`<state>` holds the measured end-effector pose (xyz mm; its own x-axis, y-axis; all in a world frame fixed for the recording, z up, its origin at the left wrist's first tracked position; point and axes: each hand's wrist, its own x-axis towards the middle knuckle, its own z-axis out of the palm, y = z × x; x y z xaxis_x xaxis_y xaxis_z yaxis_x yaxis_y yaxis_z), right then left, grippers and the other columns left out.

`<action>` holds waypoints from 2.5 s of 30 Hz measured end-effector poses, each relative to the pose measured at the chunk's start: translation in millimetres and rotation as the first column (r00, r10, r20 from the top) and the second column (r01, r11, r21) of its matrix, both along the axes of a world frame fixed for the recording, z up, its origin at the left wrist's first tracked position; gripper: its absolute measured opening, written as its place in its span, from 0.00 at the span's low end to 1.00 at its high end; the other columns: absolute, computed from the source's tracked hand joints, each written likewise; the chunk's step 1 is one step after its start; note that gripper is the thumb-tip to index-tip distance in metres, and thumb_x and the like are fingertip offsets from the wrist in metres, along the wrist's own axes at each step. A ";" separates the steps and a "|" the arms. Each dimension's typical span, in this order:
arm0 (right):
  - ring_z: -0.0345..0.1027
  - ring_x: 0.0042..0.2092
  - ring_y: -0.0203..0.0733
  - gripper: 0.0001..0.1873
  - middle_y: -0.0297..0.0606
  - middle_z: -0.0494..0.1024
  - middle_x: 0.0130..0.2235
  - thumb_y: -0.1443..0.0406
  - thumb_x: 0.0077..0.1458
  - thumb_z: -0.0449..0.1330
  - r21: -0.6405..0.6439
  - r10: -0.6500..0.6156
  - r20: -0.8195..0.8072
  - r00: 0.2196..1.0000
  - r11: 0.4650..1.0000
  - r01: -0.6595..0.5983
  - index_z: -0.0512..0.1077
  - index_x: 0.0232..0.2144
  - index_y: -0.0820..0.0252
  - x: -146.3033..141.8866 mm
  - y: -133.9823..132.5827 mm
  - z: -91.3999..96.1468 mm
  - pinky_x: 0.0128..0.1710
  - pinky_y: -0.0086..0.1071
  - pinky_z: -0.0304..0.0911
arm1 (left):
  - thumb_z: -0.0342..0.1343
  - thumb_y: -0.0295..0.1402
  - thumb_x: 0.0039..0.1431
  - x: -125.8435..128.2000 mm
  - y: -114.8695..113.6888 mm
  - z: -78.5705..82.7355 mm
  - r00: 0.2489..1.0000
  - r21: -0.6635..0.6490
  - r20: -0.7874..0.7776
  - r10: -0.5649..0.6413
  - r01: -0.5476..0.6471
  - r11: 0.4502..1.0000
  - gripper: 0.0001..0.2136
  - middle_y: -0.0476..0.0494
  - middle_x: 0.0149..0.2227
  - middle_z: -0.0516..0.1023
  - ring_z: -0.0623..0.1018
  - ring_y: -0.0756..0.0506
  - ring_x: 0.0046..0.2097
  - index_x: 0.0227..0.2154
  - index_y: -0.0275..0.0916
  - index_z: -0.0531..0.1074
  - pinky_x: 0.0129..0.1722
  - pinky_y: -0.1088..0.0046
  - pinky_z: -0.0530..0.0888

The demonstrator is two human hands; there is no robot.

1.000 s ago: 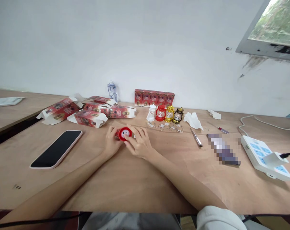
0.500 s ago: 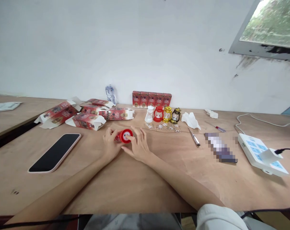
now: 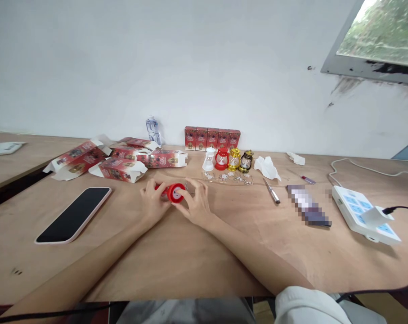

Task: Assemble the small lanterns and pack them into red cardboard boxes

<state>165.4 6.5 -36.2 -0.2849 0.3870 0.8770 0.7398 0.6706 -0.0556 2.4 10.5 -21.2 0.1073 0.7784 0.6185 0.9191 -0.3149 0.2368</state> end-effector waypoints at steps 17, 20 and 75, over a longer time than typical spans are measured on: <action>0.55 0.56 0.53 0.11 0.45 0.65 0.54 0.66 0.56 0.55 -0.344 -0.171 0.174 0.970 0.912 0.223 0.72 0.41 0.55 13.8 19.2 0.5 0.52 0.50 0.54 | 0.57 0.35 0.51 -10.5 7.7 6.1 0.999 -0.063 0.022 0.044 -0.043 0.997 0.15 0.40 0.43 0.68 0.69 0.39 0.46 0.43 0.44 0.71 0.40 0.64 0.61; 0.53 0.56 0.55 0.09 0.43 0.67 0.54 0.67 0.55 0.57 -0.346 -0.145 0.276 0.950 0.907 0.239 0.75 0.37 0.53 17.6 26.4 -4.0 0.52 0.55 0.52 | 0.57 0.35 0.51 -8.3 6.5 5.7 1.000 -0.082 0.002 0.019 -0.018 0.997 0.14 0.40 0.44 0.68 0.69 0.38 0.46 0.42 0.43 0.71 0.41 0.63 0.61; 0.66 0.35 0.36 0.06 0.34 0.78 0.34 0.67 0.58 0.56 0.130 -0.012 0.144 0.989 0.991 -0.007 0.72 0.30 0.58 17.3 13.5 6.2 0.45 0.36 0.53 | 0.59 0.37 0.52 -1.7 3.2 -0.3 0.986 0.041 -0.147 -0.077 0.084 0.996 0.13 0.40 0.41 0.70 0.69 0.39 0.44 0.41 0.46 0.74 0.43 0.60 0.58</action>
<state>182.7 20.0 -30.0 -0.4113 0.2732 0.8696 0.7354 0.6631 0.1395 0.7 13.7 -21.5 0.2593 0.7343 0.6273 0.9140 -0.3965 0.0864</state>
